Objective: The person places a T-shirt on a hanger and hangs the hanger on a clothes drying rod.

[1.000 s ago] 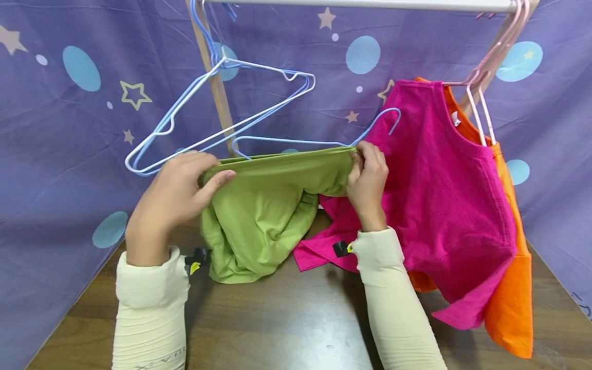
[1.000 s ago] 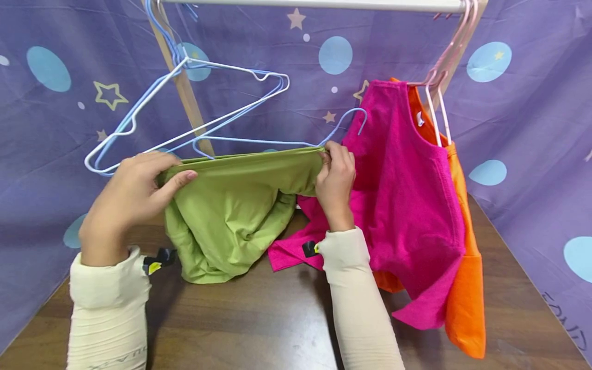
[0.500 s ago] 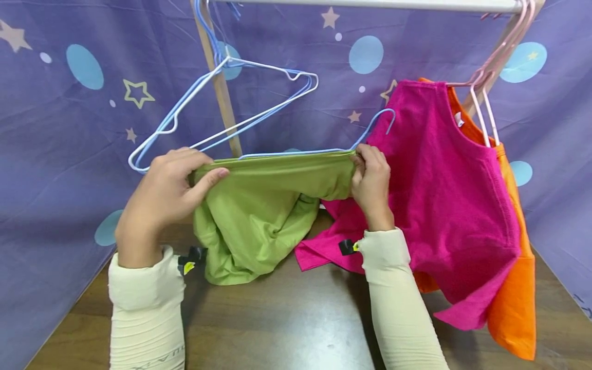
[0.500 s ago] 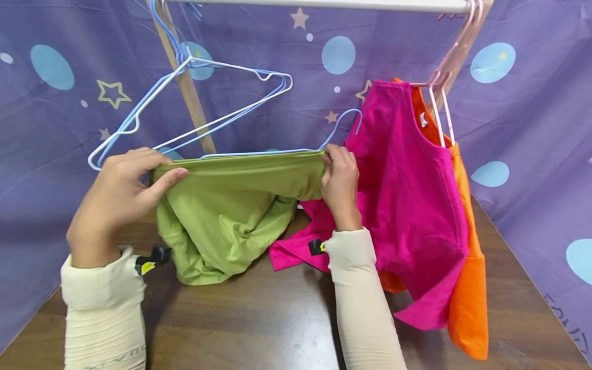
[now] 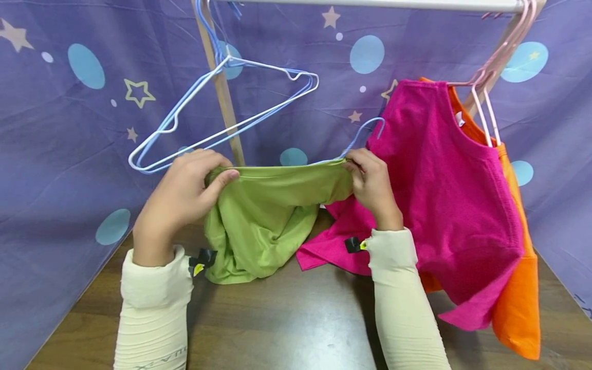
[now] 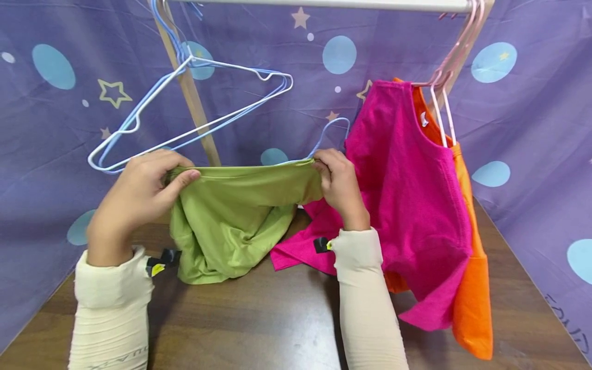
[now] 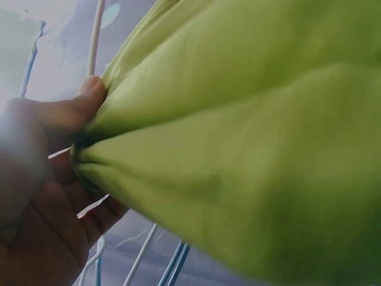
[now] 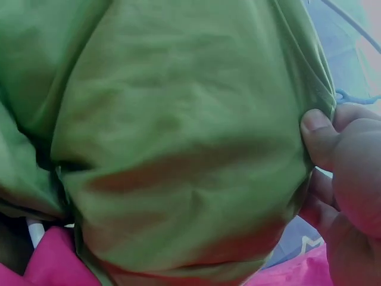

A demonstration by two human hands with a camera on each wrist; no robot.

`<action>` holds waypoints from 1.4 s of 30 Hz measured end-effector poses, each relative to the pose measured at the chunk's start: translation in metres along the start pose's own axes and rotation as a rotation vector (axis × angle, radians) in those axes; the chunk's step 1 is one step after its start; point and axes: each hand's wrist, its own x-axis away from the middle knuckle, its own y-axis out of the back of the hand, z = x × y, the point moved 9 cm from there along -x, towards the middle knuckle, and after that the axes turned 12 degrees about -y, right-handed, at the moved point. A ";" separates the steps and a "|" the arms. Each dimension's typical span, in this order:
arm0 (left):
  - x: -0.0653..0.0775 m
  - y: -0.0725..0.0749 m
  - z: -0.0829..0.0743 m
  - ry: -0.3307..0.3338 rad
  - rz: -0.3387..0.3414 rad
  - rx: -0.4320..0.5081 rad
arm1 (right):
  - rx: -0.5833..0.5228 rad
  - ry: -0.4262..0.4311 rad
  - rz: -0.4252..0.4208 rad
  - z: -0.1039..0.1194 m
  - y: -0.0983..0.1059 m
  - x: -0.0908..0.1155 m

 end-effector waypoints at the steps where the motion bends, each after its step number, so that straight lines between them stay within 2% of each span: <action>1: -0.001 -0.003 -0.001 -0.009 0.008 -0.001 | 0.001 0.005 0.006 0.001 0.000 0.000; 4: -0.002 -0.011 0.001 -0.006 0.037 -0.012 | 0.005 0.025 0.015 0.005 -0.002 0.000; 8: 0.001 -0.016 0.012 0.120 0.075 -0.038 | 0.003 0.033 -0.009 0.010 -0.003 0.000; 11: 0.005 -0.011 0.018 0.216 0.076 -0.064 | 0.002 0.010 -0.032 0.009 -0.001 -0.001; 13: 0.008 -0.006 0.021 0.253 0.088 -0.070 | -0.003 -0.021 -0.048 0.007 0.001 -0.002; 15: 0.012 -0.007 0.025 0.287 0.149 -0.044 | -0.012 -0.055 -0.070 0.004 0.003 -0.003; 19: 0.022 -0.021 0.031 0.335 0.310 0.111 | -0.024 -0.102 -0.130 0.001 0.010 -0.003; 22: 0.025 -0.031 0.031 0.333 0.356 0.261 | -0.008 -0.107 -0.158 -0.001 0.012 -0.003; 25: 0.024 -0.036 0.029 0.337 0.339 0.390 | -0.003 -0.113 -0.168 -0.002 0.013 -0.003; 29: 0.024 -0.039 0.028 0.415 0.262 0.582 | -0.014 -0.123 -0.174 -0.003 0.014 -0.002; 32: 0.024 -0.039 0.027 0.476 0.208 0.671 | -0.005 -0.116 -0.170 -0.002 0.014 -0.002; 34: 0.024 -0.037 0.027 0.496 0.191 0.669 | -0.001 -0.110 -0.168 -0.002 0.014 -0.002; 36: 0.023 -0.034 0.028 0.496 0.177 0.605 | 0.011 -0.105 -0.167 -0.002 0.014 -0.003; 39: 0.019 -0.023 0.029 0.467 0.112 0.423 | 0.007 -0.112 -0.170 -0.003 0.015 -0.003; 42: 0.012 -0.008 0.025 0.395 0.010 0.189 | 0.009 -0.117 -0.170 -0.003 0.015 -0.003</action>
